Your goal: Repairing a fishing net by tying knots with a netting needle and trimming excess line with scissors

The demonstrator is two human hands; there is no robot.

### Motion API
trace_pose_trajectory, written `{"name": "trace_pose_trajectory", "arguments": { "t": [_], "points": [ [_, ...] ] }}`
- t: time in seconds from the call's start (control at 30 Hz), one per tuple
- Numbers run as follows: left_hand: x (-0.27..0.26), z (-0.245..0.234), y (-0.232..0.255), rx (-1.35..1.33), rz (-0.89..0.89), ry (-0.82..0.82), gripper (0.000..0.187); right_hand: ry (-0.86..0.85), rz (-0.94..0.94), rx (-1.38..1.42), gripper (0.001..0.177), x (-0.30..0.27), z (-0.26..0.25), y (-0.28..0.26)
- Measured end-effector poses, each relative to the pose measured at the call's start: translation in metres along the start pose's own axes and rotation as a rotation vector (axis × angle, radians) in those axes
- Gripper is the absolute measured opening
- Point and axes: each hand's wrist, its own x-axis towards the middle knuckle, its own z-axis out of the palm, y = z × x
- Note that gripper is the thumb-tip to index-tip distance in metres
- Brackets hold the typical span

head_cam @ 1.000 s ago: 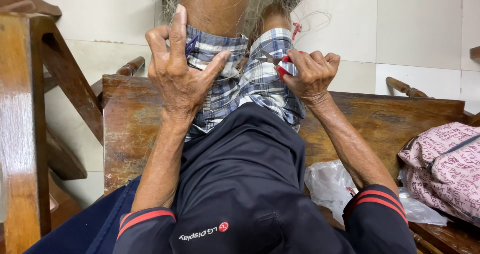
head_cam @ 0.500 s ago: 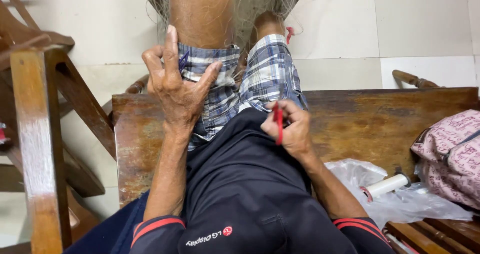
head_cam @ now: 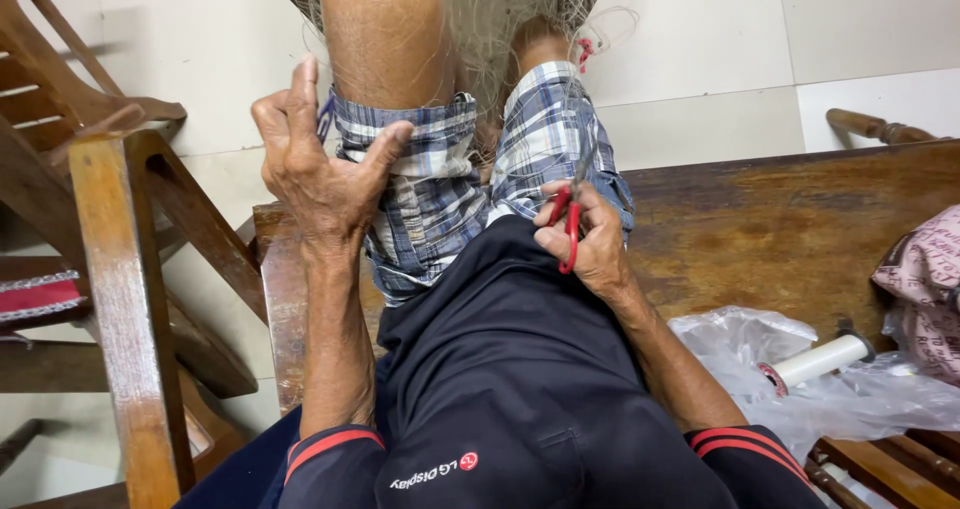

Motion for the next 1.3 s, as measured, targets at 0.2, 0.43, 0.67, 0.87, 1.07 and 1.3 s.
{"name": "trace_pose_trajectory", "arguments": {
  "t": [0.2,0.43,0.67,0.87,1.07,1.3],
  "points": [
    [0.015,-0.014,-0.003,-0.077,0.002,0.06,0.09,-0.038,-0.012,-0.106,0.054,0.002,0.023,-0.029],
    [0.01,-0.006,0.004,-0.217,-0.013,0.067,0.067,0.092,-0.092,0.184,0.06,0.026,0.027,-0.002],
    [0.008,-0.011,0.009,-0.178,0.023,0.048,0.068,0.012,-0.107,0.347,0.06,0.025,0.041,0.008],
    [0.01,-0.021,0.015,-0.291,0.022,0.017,0.062,-0.002,-0.034,0.479,0.06,0.027,0.041,0.016],
    [0.023,-0.04,0.019,-0.38,0.017,-0.047,0.051,0.008,-0.012,0.453,0.058,0.026,0.04,0.023],
    [0.01,-0.025,0.014,-0.379,0.109,-0.097,0.048,0.021,0.126,0.021,0.042,-0.023,0.056,-0.027]
  ]
}}
